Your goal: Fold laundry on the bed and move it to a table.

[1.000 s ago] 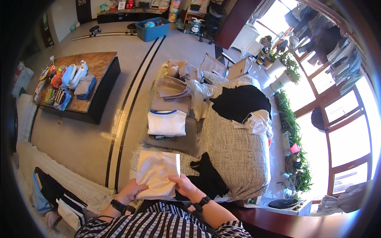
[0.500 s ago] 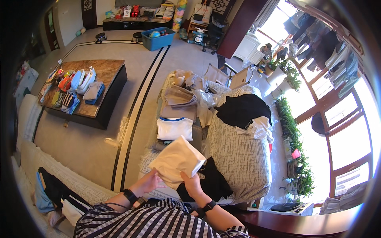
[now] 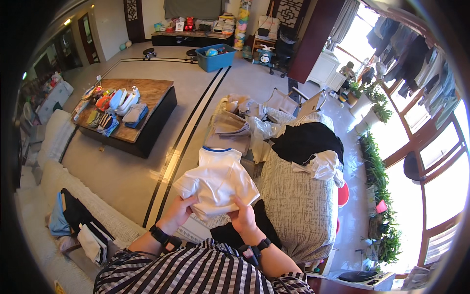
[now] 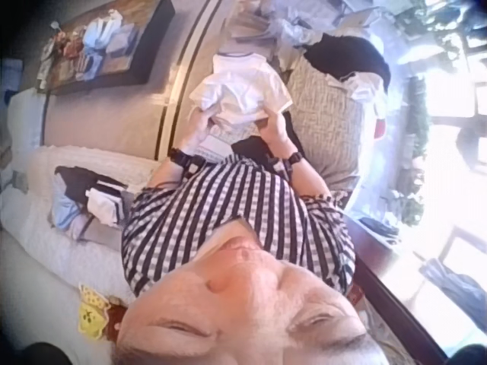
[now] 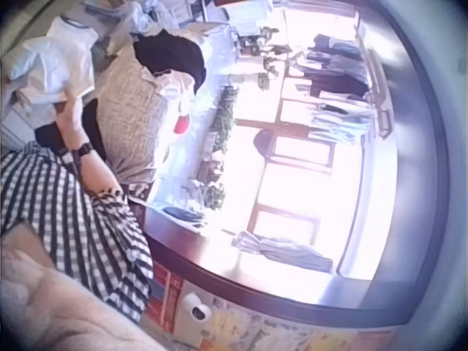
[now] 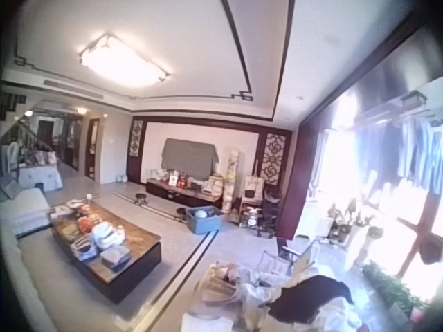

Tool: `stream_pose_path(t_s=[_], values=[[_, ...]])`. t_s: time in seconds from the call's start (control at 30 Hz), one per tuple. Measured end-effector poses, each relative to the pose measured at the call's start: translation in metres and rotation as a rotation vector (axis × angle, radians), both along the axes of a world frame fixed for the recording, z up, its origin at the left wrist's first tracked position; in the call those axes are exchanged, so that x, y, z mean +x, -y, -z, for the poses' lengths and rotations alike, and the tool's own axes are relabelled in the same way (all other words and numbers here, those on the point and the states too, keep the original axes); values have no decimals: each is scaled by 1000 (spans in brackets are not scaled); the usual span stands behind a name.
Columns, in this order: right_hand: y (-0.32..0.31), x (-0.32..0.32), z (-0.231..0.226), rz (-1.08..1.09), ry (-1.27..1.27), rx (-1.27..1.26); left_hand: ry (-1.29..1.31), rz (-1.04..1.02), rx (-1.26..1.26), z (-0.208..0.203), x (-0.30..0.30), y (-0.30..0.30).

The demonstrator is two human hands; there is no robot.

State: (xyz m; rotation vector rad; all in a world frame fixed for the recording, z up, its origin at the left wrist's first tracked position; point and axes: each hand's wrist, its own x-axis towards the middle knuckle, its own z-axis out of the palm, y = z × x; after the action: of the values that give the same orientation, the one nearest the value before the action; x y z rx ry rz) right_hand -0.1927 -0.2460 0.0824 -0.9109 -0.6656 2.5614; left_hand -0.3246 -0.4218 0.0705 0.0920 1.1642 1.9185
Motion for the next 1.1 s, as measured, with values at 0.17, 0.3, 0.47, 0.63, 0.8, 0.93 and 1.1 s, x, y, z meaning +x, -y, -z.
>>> stream_pose_path(t_s=[0.17,0.3,0.47,0.63,0.8,0.93,1.1], values=[[-8,13,4,-59,-20,-54,358,-119,179,-2,54,-15],[-33,41,-3,-201,-15,-59,320,-42,103,18,81,-40],[-64,45,24,-280,-17,-75,98,-237,-86,-25,98,-31],[-80,35,20,-382,-20,106,-19,-229,-132,-17,99,-22],[-85,34,22,-433,-4,96,-27,-245,-80,-34,98,-9],[-74,36,35,-533,102,16,100,-276,-74,-29,101,7],[-42,24,55,-774,137,-62,231,-415,8,-8,109,45]])
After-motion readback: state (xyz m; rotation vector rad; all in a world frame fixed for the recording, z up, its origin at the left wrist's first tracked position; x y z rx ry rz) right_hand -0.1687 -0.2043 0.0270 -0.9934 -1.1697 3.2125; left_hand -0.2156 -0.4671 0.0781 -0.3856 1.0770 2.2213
